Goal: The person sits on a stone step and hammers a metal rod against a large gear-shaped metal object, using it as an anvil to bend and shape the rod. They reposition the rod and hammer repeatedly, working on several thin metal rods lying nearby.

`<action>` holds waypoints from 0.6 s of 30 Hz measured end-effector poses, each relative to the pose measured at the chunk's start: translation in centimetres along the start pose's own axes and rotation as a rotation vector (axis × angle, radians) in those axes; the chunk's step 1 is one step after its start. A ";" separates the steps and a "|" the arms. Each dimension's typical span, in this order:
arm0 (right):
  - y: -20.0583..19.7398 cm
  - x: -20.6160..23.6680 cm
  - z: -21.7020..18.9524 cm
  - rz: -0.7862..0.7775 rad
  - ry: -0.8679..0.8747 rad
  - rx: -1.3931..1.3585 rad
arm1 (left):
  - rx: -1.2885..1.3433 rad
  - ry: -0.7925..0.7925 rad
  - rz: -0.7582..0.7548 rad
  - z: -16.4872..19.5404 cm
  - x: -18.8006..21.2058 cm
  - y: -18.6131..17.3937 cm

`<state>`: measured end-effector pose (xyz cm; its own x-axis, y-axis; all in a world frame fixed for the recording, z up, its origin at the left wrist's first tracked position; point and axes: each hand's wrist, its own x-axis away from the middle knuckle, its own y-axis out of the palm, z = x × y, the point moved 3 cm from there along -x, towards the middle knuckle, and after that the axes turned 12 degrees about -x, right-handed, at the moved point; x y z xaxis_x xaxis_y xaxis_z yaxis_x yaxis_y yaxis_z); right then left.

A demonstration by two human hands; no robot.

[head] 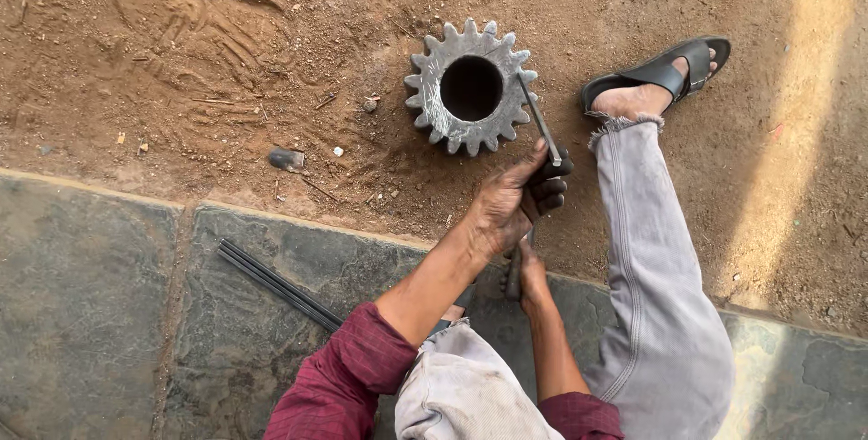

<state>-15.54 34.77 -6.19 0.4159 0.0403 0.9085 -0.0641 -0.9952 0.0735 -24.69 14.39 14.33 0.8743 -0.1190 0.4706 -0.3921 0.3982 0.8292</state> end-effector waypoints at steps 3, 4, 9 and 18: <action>0.5 0.2 -0.4 0.000 0.049 -0.112 | -0.048 0.014 0.007 0.2 1.0 -0.7; 0.7 0.5 -0.7 0.040 0.023 -0.048 | -0.068 0.019 0.006 0.1 1.4 -1.4; 2.3 4.0 -2.4 0.204 -0.190 0.160 | -0.483 -0.180 0.280 -3.0 2.3 -9.9; 5.2 12.4 -11.5 0.050 -0.904 0.344 | -1.375 0.217 0.577 -5.5 -7.4 -18.9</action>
<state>-21.13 31.08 10.20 0.9698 0.0565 0.2371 0.1084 -0.9712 -0.2120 -22.20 12.73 -6.54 0.7701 0.4313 0.4701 -0.2287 0.8745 -0.4278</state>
